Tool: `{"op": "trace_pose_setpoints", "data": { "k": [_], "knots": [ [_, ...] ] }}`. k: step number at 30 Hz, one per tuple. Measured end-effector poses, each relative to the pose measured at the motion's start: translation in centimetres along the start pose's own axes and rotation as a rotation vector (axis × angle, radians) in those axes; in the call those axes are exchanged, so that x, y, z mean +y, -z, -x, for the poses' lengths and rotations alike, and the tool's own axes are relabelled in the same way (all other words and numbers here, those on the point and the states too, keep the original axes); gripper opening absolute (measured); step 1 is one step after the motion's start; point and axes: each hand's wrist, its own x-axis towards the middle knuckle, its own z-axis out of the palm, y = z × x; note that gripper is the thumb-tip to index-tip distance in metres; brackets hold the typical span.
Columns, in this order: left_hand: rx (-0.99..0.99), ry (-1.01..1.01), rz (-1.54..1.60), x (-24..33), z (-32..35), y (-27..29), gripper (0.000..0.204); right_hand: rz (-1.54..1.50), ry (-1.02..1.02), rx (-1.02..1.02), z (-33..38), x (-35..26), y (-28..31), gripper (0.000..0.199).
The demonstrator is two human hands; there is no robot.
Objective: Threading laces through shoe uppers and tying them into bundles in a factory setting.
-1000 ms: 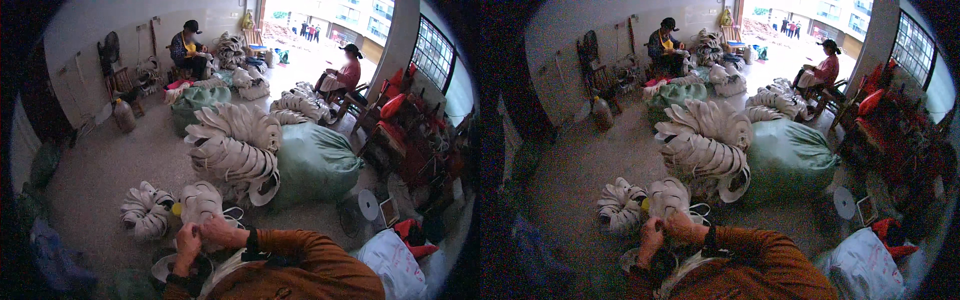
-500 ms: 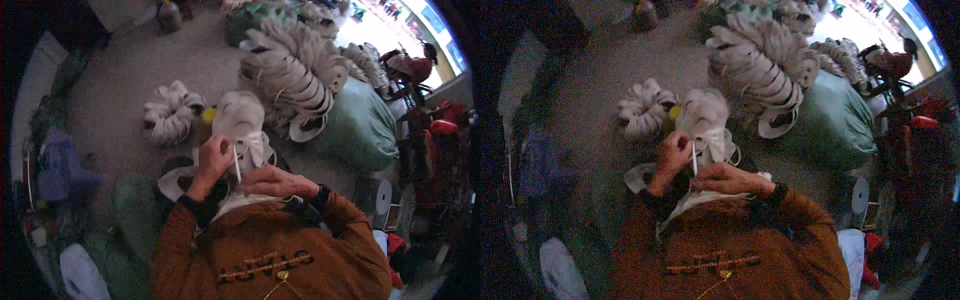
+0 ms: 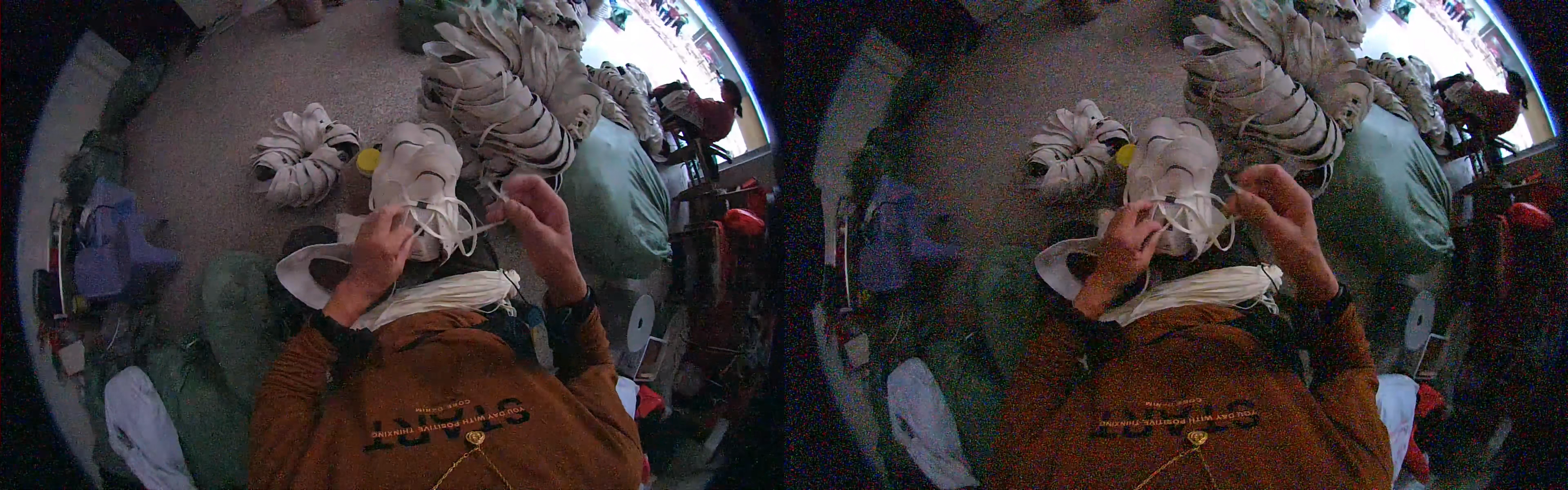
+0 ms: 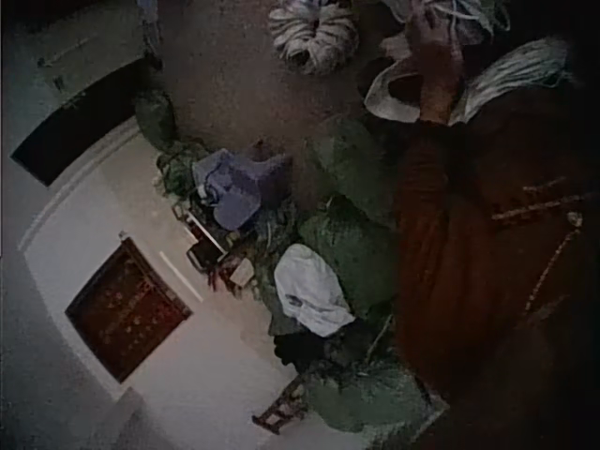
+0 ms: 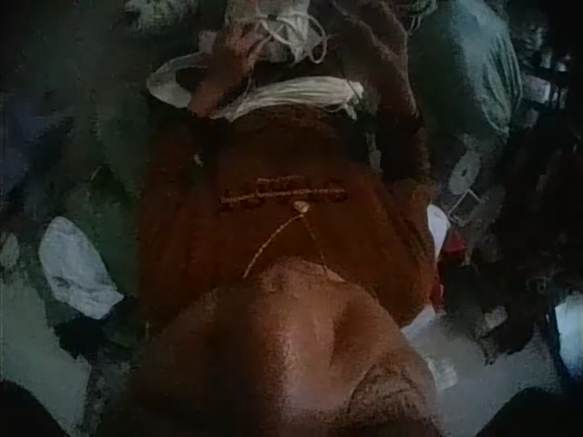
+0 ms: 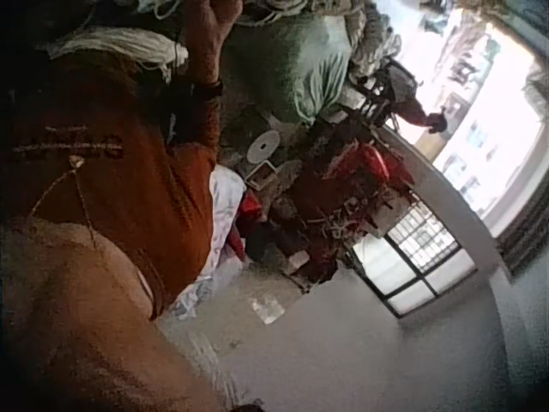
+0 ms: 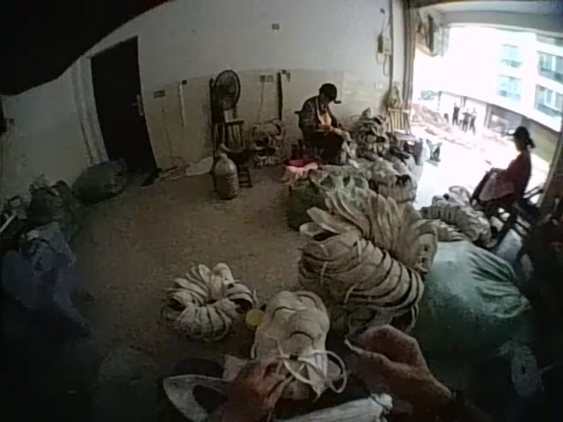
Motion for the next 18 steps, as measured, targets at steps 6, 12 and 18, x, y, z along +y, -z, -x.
{"op": "trace_pose_setpoints", "data": {
  "k": [6, 12, 18],
  "knots": [
    [0.032, -0.076, -0.200, 1.0, 0.2, 0.7, 0.015, 0.050, -0.027, 0.124, -1.3, 2.7, 0.6, 0.015],
    [-0.198, 0.595, 0.665, 4.1, 0.4, 4.6, 0.020, 0.024, 0.000, 0.135, -1.9, 3.5, -0.5, 0.017],
    [-0.086, 0.110, -0.058, 3.5, 0.9, 2.1, 0.027, -0.142, 0.030, 0.115, -2.5, 2.7, -2.0, 0.017]
  ]
}}
